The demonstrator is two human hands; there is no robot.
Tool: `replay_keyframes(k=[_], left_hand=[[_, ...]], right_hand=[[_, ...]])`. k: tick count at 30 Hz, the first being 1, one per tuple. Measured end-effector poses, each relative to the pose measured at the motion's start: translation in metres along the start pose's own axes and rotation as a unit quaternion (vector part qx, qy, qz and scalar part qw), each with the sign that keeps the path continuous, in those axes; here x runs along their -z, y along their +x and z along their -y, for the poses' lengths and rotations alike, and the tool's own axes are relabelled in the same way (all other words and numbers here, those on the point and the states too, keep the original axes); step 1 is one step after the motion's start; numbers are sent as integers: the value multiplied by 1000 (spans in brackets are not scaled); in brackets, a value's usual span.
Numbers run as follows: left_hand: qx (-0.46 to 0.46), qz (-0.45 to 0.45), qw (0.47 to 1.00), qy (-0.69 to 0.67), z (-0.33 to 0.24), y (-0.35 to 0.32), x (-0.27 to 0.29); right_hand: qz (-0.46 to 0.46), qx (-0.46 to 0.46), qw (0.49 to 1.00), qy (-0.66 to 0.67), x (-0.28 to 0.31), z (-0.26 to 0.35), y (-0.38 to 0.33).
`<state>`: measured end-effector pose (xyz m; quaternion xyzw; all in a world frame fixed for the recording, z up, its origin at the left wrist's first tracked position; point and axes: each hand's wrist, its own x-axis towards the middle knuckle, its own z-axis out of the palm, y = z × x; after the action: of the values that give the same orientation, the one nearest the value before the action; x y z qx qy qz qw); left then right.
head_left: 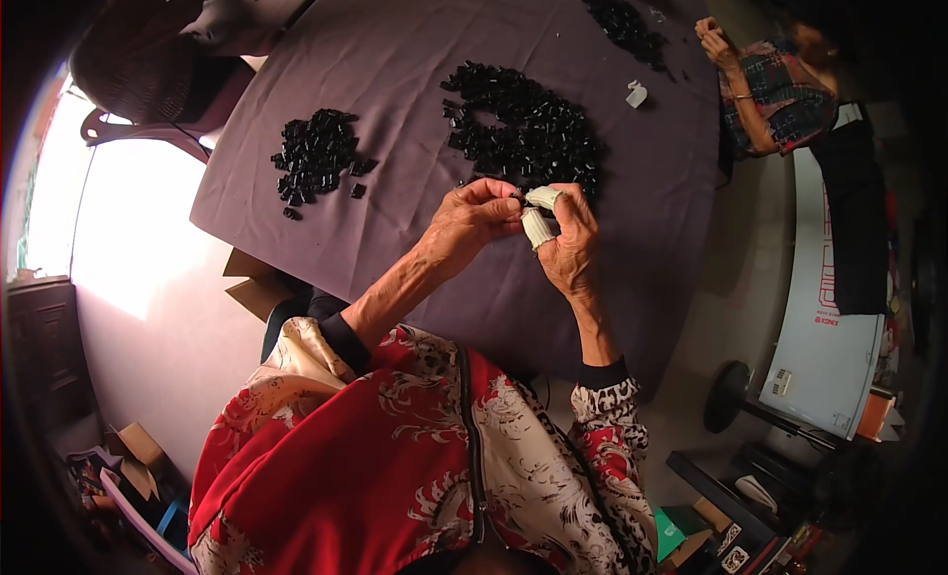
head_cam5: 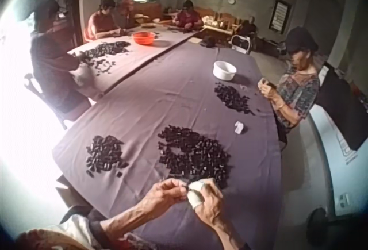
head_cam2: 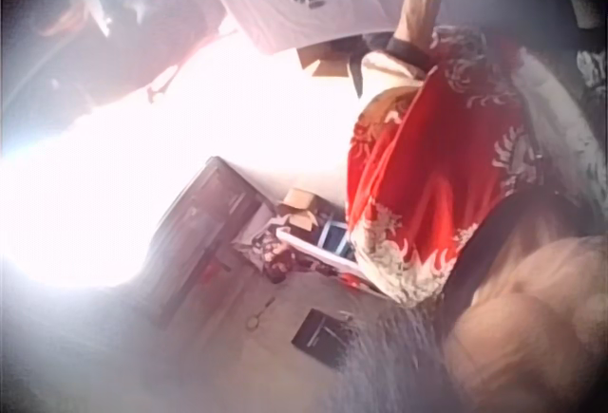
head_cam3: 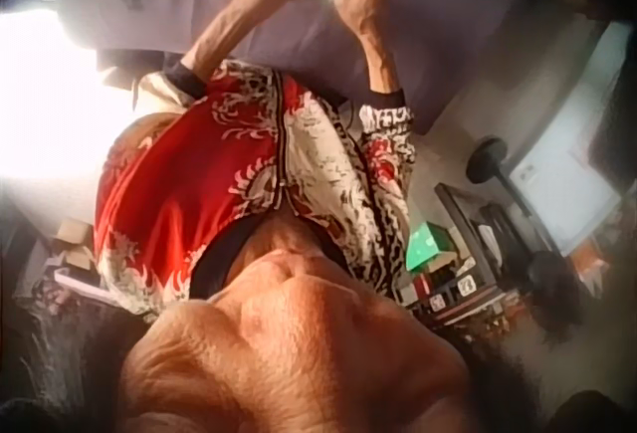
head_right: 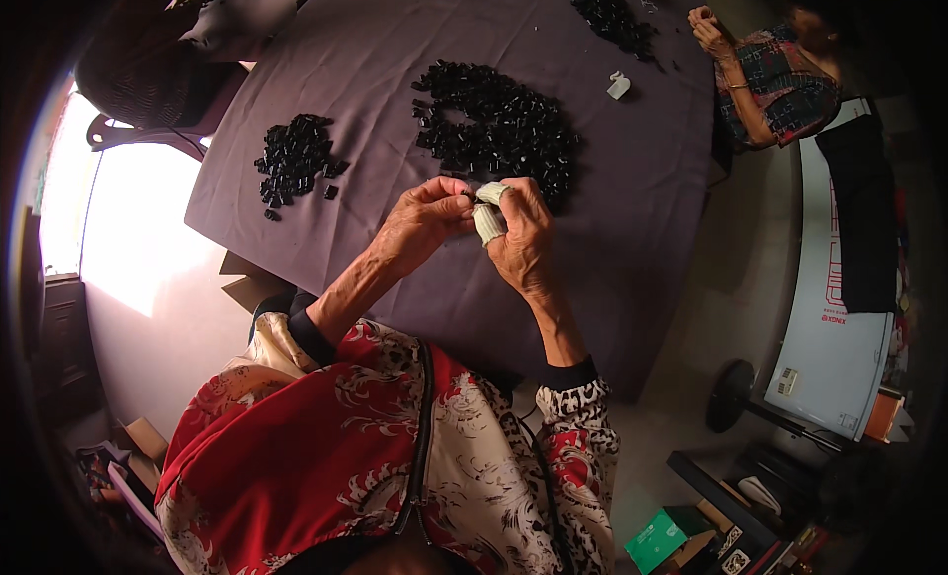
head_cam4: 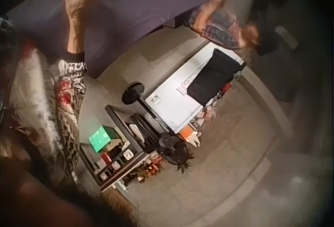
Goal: The person assembles small plastic parts by hand, picking up individual pieces from the table and pressing them together.
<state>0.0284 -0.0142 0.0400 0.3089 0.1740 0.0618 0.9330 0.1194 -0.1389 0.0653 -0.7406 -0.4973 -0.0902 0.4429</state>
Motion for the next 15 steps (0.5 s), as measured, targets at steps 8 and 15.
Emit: replay_keyframes(k=[8, 15], left_hand=[[-64, -12, 986, 151, -3, -5, -8], [-85, -13, 974, 208, -5, -9, -14]], right_hand=[[80, -145, 968, 188, 20, -7, 0], [97, -197, 943, 252, 22, -12, 1]])
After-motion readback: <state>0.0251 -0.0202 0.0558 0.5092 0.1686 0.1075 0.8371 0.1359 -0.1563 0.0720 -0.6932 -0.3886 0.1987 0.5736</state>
